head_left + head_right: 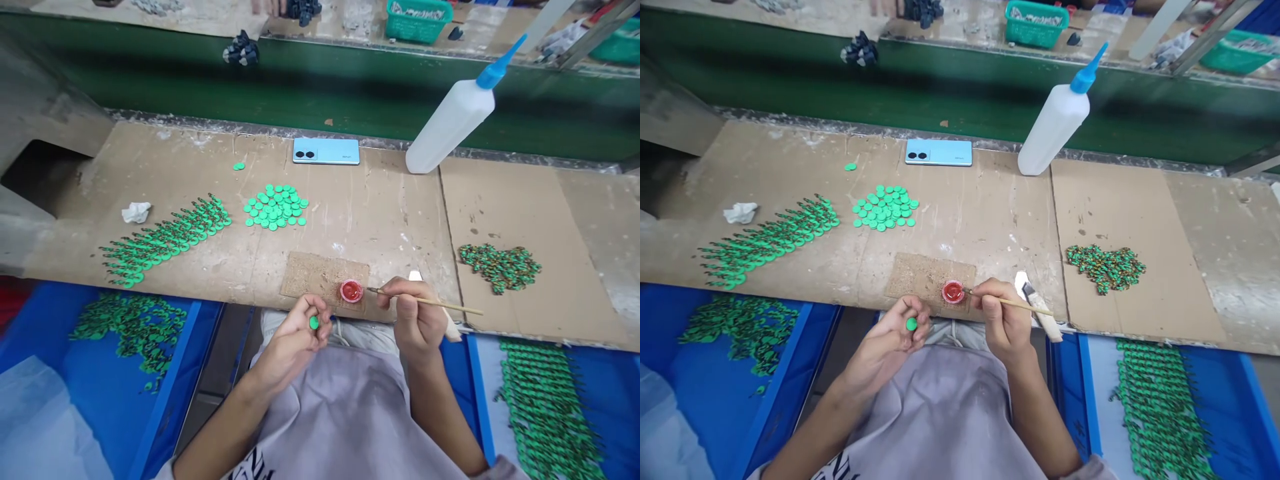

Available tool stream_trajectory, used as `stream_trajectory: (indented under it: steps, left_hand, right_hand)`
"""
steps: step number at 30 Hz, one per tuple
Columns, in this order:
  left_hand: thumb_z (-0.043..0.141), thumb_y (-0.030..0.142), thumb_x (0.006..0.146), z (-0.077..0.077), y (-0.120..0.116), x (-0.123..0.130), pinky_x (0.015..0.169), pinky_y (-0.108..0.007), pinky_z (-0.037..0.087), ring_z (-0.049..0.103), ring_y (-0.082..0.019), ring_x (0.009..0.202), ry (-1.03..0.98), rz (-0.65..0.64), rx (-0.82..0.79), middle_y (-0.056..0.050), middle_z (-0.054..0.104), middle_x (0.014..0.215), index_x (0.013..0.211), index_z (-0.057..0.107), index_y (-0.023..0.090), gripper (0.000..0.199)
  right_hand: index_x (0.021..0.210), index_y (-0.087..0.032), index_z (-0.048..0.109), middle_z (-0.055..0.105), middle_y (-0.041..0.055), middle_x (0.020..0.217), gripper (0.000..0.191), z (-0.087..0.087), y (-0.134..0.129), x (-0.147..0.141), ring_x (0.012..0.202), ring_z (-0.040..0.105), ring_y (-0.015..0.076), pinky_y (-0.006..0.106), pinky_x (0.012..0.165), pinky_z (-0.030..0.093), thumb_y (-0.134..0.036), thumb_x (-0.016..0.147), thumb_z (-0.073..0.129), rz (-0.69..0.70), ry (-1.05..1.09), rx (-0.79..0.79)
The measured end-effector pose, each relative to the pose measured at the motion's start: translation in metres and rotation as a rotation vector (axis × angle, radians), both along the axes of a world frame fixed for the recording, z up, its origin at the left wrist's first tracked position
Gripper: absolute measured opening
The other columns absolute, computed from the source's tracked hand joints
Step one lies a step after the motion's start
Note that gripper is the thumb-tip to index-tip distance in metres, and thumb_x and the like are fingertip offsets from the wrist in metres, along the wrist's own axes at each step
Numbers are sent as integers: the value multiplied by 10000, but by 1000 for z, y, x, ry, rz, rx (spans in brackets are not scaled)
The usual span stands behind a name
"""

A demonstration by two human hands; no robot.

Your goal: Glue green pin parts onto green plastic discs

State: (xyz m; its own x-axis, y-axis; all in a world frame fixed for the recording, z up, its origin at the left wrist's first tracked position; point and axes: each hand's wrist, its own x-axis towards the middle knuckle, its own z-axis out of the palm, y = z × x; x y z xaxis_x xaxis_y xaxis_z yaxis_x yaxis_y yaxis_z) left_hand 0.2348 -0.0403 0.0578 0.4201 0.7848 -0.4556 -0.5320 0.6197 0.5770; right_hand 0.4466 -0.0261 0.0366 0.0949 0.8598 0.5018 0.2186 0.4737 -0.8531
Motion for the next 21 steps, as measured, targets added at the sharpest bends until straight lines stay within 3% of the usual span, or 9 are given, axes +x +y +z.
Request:
stream_trajectory:
  steps: [6, 12, 17, 21]
  left_hand:
    - [651, 15, 665, 0, 2, -5, 618, -227, 377, 532, -106, 731, 108, 100, 86, -7, 579, 884, 872, 644, 173, 261]
    - [783, 183, 829, -6, 5, -8, 650, -229, 484, 631, -111, 707, 159, 119, 135, -1, 647, 823, 896, 698, 166, 110]
    - [807, 306, 880, -7, 6, -13, 663, -231, 562, 698, -123, 694, 242, 87, 178, -28, 729, 811, 967, 727, 137, 205]
    - [801, 364, 897, -10, 6, -14, 627, -253, 607, 771, -162, 679, 277, 98, 190, -82, 825, 951, 1093, 616, 176, 328]
  right_hand:
    - [897, -209, 664, 633, 1, 684, 190, -12, 15, -3, 574, 600, 149, 264, 515, 458, -253, 1064, 584, 45, -81, 43]
    - [814, -212, 662, 687, 6, 664, 246, -9, 26, -8, 579, 660, 154, 254, 517, 492, -226, 1051, 596, 27, -172, 79]
    - [752, -207, 663, 718, 19, 668, 297, -5, 29, -12, 568, 686, 161, 256, 521, 521, -208, 1040, 591, 9, -226, 89]
    - [775, -208, 675, 718, 16, 660, 270, -7, 30, -12, 570, 693, 160, 251, 518, 516, -195, 1031, 594, 9, -253, 100]
